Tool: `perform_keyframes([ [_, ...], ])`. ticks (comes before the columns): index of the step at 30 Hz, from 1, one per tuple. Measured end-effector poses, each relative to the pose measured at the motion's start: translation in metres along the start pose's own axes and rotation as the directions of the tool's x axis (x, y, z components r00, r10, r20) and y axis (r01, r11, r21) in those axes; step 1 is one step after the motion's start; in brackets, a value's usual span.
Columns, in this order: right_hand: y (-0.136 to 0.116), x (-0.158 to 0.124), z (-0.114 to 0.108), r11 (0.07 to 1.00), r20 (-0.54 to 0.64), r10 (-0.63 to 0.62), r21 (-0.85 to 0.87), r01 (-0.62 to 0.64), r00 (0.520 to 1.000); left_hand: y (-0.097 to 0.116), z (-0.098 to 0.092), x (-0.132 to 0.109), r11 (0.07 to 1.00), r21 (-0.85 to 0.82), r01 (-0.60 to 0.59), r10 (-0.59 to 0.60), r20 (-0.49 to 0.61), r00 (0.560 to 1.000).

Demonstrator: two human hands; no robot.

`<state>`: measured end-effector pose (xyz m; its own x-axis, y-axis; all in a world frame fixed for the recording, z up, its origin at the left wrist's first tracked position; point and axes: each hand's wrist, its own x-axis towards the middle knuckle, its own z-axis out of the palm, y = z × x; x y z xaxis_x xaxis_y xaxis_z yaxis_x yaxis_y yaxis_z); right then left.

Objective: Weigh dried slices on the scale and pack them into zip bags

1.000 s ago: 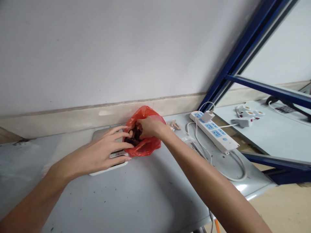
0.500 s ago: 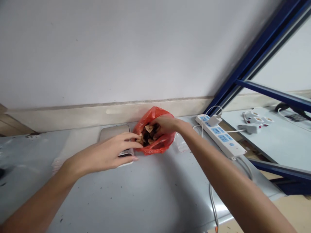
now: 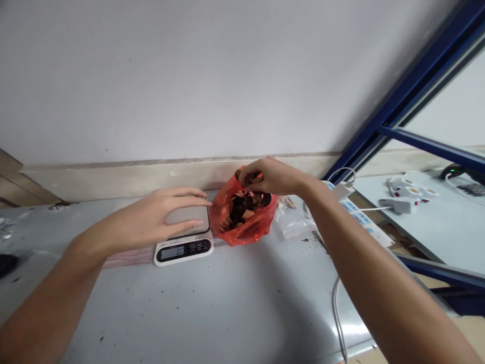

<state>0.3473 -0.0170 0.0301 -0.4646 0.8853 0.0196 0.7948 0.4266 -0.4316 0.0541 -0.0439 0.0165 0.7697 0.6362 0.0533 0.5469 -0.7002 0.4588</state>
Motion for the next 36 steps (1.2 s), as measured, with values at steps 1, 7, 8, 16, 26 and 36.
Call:
perform_keyframes([
  [1,-0.004,0.0,-0.002,0.999,-0.038,-0.021,0.027,0.022,0.999,-0.003,-0.004,-0.001,1.0,0.013,0.008,-0.008,-0.015,1.0],
  [7,-0.039,0.01,0.004,0.966,-0.145,-0.129,0.203,0.157,0.981,-0.029,-0.027,-0.016,0.97,0.104,0.221,-0.224,0.024,0.974],
  [8,-0.046,0.015,0.009,0.955,-0.133,-0.156,0.233,0.184,0.979,-0.035,-0.03,-0.019,0.953,0.125,0.275,-0.282,0.047,0.958],
  [16,-0.085,0.068,0.083,0.872,-0.081,-0.185,0.446,0.202,0.979,-0.059,-0.035,-0.031,0.858,0.206,0.471,-0.51,0.225,0.83],
  [26,-0.084,0.078,0.11,0.903,-0.084,-0.28,0.315,0.292,0.956,-0.068,-0.03,-0.027,0.838,0.232,0.494,-0.543,0.268,0.796],
  [36,-0.071,0.075,0.099,0.903,-0.103,-0.213,0.358,0.236,0.972,-0.069,-0.028,-0.027,0.822,0.205,0.531,-0.569,0.267,0.778],
])
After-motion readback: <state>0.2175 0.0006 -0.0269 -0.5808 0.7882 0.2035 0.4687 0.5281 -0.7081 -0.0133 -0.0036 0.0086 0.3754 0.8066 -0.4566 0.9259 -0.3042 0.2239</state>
